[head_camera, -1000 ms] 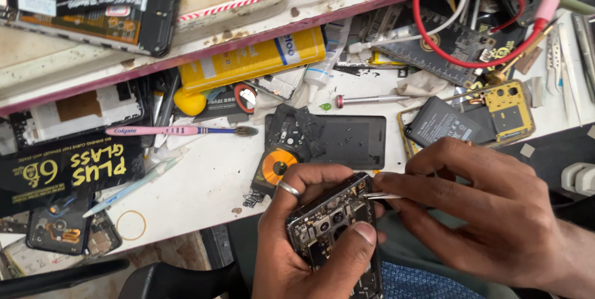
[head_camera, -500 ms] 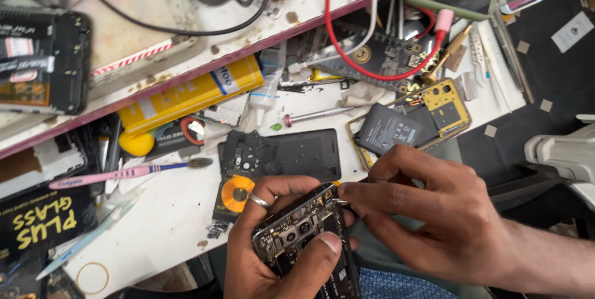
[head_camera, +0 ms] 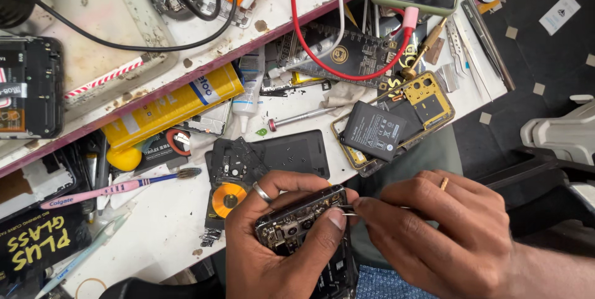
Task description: The person uses tweezers and a screwdriver to adjust components inside a disassembled smartphone, then places a battery into the chassis and secures it with screws. The hands reposition the phone several times to access different areas while working at a cluttered repair bench.
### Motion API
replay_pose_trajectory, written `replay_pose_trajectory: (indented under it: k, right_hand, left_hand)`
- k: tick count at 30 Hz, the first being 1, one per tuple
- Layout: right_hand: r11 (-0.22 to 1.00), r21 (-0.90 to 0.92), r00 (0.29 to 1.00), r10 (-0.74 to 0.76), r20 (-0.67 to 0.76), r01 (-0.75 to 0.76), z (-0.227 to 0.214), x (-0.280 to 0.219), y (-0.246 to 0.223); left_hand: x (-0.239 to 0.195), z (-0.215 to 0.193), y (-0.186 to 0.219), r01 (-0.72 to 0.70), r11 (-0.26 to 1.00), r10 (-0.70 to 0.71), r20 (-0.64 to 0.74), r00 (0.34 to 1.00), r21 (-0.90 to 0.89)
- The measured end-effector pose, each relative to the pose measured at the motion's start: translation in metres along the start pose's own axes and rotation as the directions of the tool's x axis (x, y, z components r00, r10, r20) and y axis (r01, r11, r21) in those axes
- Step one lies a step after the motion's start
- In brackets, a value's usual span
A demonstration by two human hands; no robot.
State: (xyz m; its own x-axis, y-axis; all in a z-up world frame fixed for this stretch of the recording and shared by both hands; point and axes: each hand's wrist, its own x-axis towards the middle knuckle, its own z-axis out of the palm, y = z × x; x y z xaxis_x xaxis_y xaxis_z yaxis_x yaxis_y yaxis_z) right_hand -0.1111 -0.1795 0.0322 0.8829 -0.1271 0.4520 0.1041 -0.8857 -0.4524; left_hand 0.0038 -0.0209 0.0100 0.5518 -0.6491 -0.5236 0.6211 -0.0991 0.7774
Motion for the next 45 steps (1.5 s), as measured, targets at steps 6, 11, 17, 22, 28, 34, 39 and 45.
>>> replay_pose_trajectory:
  k: [6, 11, 17, 22, 28, 34, 39, 45]
  right_hand:
    - [0.994, 0.038, 0.994, 0.108, -0.014, -0.107, 0.001, 0.002, -0.005]
    - [0.995, 0.043, 0.996, 0.088, 0.034, -0.089, -0.001, 0.002, -0.005]
    - [0.998, 0.043, 0.999, 0.035, 0.038, -0.036, 0.001, 0.002, -0.003]
    - [0.995, 0.097, 0.999, 0.015, 0.031, -0.018, 0.004, 0.004, -0.003]
    - [0.975, 0.212, 0.997, -0.074, 0.015, 0.069, 0.01, 0.012, -0.003]
    - [0.953, 0.29, 0.995, -0.099, 0.033, 0.086, 0.016, 0.023, -0.008]
    - [0.943, 0.33, 0.997, -0.068, 0.045, 0.05, 0.024, 0.03, -0.012]
    - [0.925, 0.375, 0.996, -0.084, 0.022, 0.07, 0.034, 0.039, -0.016]
  left_hand:
    - [-0.001, 0.002, 0.002, -0.025, 1.0, 0.025, -0.007, 1.0, 0.009]
    - [-0.004, 0.001, -0.002, -0.098, 0.993, 0.099, -0.007, 0.995, 0.062]
    - [-0.01, -0.002, -0.007, -0.214, 0.976, 0.213, 0.014, 0.977, 0.045]
    - [-0.014, -0.009, -0.005, -0.163, 0.986, 0.164, -0.024, 0.986, 0.037]
    - [-0.019, -0.021, -0.004, -0.109, 0.986, 0.115, 0.042, 0.993, -0.125]
    - [-0.029, -0.029, -0.007, -0.121, 0.967, 0.127, 0.012, 0.992, -0.226]
    - [-0.034, -0.036, -0.009, -0.069, 0.946, 0.056, -0.05, 0.997, -0.316]
    - [-0.044, -0.044, -0.006, -0.029, 0.955, -0.021, -0.165, 0.986, -0.294]
